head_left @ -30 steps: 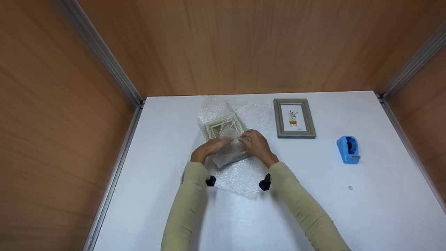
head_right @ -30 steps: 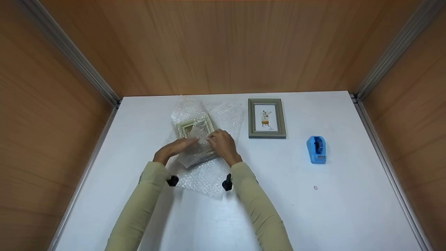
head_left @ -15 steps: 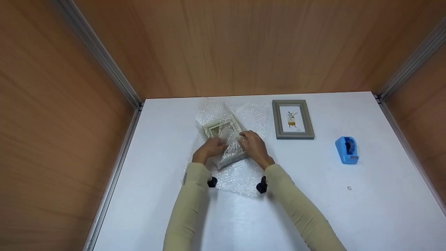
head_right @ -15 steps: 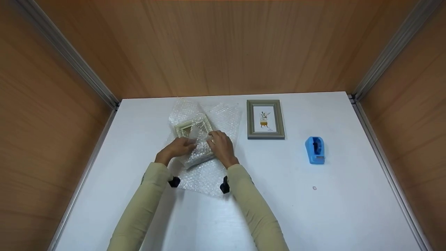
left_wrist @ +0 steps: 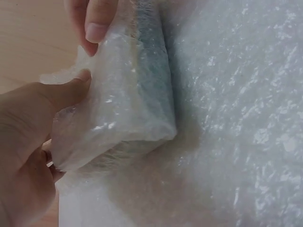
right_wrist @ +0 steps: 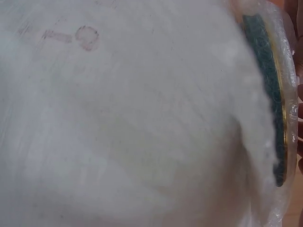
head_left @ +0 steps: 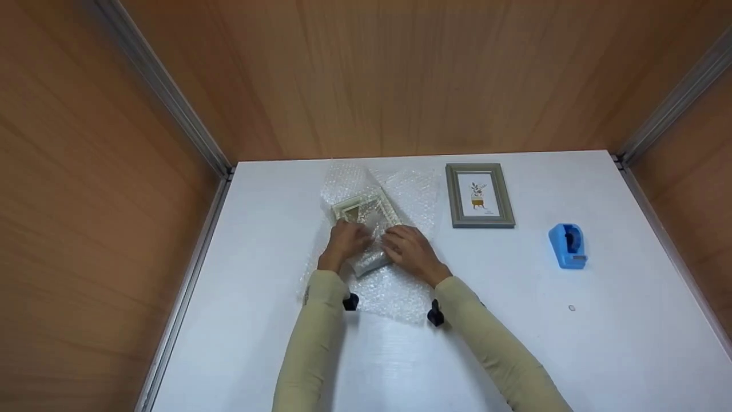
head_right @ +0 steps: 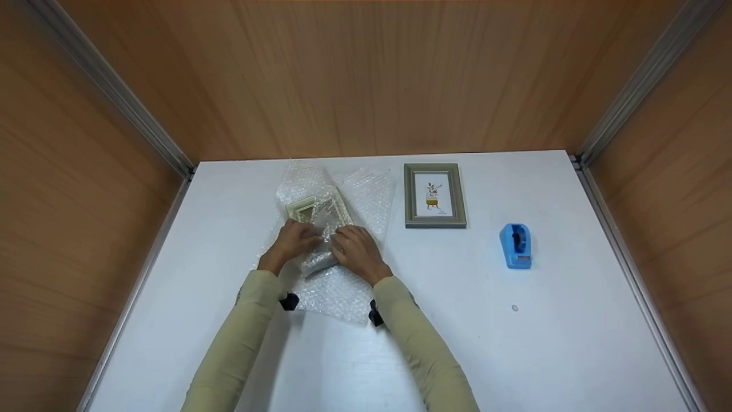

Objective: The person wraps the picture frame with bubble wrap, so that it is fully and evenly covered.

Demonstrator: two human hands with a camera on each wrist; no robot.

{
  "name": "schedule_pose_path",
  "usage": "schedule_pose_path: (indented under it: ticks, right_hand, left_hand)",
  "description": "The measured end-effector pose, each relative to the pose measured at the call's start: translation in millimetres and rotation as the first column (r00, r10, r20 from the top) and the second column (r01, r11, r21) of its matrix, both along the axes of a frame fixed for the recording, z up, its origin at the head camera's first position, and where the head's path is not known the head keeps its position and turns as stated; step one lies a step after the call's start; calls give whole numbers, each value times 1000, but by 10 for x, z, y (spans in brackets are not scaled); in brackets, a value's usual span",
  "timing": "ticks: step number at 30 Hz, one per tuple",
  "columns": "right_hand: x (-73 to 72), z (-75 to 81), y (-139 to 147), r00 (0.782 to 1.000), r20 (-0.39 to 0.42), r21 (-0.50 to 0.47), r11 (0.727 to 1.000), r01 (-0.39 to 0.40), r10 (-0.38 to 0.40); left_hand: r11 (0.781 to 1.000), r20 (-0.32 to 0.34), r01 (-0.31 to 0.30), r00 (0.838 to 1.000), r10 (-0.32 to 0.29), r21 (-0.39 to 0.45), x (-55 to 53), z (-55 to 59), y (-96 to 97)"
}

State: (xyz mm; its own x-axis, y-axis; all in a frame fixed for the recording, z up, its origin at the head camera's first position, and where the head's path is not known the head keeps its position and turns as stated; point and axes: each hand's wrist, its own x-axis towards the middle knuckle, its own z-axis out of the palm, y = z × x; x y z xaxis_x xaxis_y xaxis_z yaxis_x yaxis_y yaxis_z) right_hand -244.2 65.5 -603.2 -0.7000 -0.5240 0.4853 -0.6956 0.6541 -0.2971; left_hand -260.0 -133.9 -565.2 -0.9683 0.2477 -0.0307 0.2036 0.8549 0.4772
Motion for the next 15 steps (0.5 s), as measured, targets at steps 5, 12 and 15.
schedule_pose_path:
  ticks: [5, 12, 15]
  right_hand:
    - [7, -15, -1, 999, 30, 50, 999, -21, 19]
    - [13, -5, -12, 998, 67, 95, 995, -4, -2]
    - [15, 24, -17, 994, 113, 98, 995, -4, -7]
  left_hand:
    - [995, 8, -61, 998, 60, 74, 12, -68, -7]
    - [991, -47, -63, 997, 69, 114, 21, -156, -11]
    - [992, -57, -63, 996, 69, 107, 17, -172, -6]
